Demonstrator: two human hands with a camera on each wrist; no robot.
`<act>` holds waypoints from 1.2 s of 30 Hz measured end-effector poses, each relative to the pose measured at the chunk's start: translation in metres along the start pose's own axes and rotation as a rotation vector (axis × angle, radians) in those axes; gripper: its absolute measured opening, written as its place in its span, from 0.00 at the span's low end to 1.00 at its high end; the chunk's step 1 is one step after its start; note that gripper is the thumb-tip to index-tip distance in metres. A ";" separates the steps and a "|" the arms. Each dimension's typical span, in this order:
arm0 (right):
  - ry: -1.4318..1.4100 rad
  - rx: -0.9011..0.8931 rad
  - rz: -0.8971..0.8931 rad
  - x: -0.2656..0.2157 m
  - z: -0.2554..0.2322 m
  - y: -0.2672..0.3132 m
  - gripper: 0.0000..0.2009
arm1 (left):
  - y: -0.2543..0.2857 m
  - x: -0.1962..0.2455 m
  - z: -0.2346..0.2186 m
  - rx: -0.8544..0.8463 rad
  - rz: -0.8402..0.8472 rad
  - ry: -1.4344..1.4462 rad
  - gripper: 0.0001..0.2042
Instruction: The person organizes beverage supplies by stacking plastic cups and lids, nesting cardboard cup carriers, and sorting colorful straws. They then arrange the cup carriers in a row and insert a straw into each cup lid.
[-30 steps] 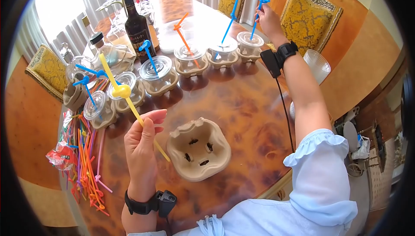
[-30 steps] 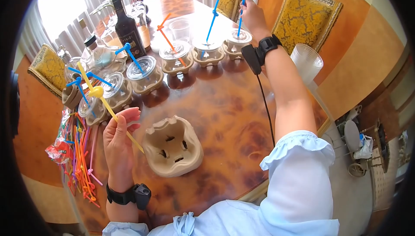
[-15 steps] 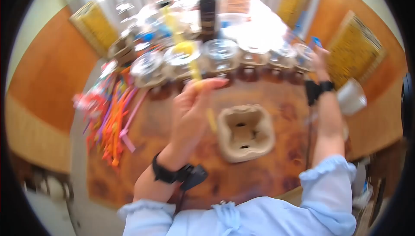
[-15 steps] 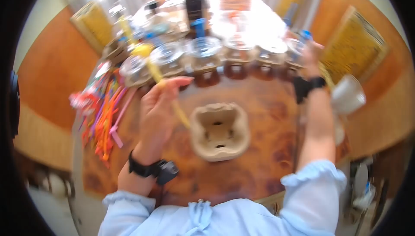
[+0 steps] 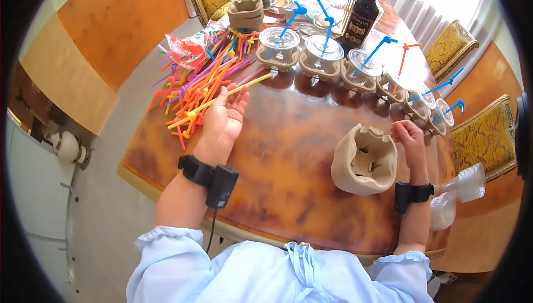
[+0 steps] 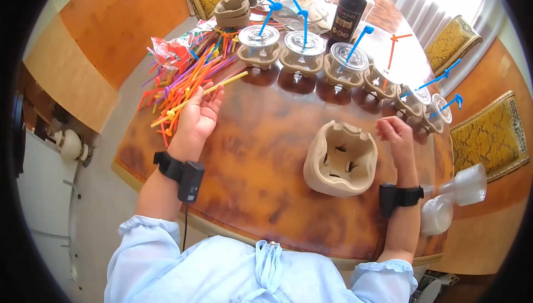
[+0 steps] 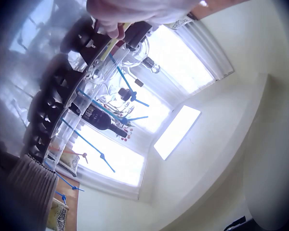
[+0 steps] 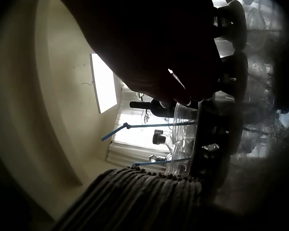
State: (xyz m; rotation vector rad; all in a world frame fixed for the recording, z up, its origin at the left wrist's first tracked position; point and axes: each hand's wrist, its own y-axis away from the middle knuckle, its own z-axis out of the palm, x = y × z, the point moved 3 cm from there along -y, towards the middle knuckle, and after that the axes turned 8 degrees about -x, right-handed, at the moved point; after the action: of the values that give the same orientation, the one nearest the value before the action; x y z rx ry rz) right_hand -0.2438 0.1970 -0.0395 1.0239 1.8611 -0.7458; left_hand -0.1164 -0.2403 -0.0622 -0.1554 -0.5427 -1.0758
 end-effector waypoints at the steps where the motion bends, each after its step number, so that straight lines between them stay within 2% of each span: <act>1: -0.157 -0.092 0.061 -0.008 0.012 0.003 0.13 | -0.006 -0.001 -0.009 0.050 -0.013 0.058 0.15; 2: -0.314 -0.178 0.122 -0.013 0.022 0.006 0.15 | -0.011 -0.002 -0.013 0.105 -0.009 0.083 0.18; 6: -0.482 -0.334 0.114 -0.019 0.044 0.016 0.19 | -0.027 -0.005 -0.029 0.167 -0.036 0.245 0.26; 9: -0.469 -0.363 0.094 -0.023 0.052 0.019 0.19 | -0.026 -0.002 -0.023 0.158 -0.032 0.202 0.29; 10: -0.382 -0.339 0.061 -0.031 0.056 0.022 0.19 | -0.018 -0.002 -0.015 0.118 -0.015 0.169 0.34; 11: -0.295 -0.313 0.031 -0.040 0.062 0.024 0.19 | -0.013 -0.003 -0.011 0.130 -0.105 0.220 0.35; 13: -0.292 -0.335 0.071 -0.042 0.067 0.024 0.20 | -0.007 -0.001 -0.007 0.155 -0.281 0.323 0.37; 14: -0.496 -0.422 0.171 -0.038 0.074 0.023 0.20 | -0.002 -0.005 -0.003 0.159 -0.308 0.272 0.33; 17: -0.538 -0.519 0.152 -0.045 0.088 0.021 0.20 | 0.003 -0.027 0.013 -0.021 -0.302 -0.076 0.32; 18: -0.456 -0.533 0.107 -0.049 0.088 0.013 0.19 | -0.004 -0.034 0.018 -0.030 -0.333 -0.065 0.32; 21: -0.817 -0.399 0.326 -0.020 0.089 -0.026 0.16 | -0.036 -0.052 0.036 -0.023 -0.367 -0.188 0.21; 22: -0.841 -0.367 0.312 -0.015 0.088 -0.040 0.16 | -0.049 -0.057 0.042 0.055 -0.367 -0.190 0.20; 24: -0.886 -0.305 0.275 -0.012 0.091 -0.066 0.16 | -0.068 -0.064 0.049 0.011 -0.336 -0.245 0.19; 27: -0.921 -0.374 0.197 -0.015 0.109 -0.094 0.17 | -0.098 -0.072 0.048 -0.032 -0.313 -0.287 0.16; 31: -0.631 -0.416 0.073 -0.031 0.133 -0.117 0.17 | -0.118 -0.077 0.040 -0.061 -0.302 -0.331 0.15; 36: -0.501 -0.363 0.007 -0.029 0.142 -0.145 0.17 | -0.130 -0.079 0.046 -0.034 -0.261 -0.418 0.14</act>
State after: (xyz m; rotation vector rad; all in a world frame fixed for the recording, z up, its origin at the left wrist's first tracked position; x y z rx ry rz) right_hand -0.3050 0.0035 -0.0644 0.5478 1.4804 -0.5672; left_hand -0.2736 -0.2225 -0.0800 -0.3517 -0.9396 -1.3159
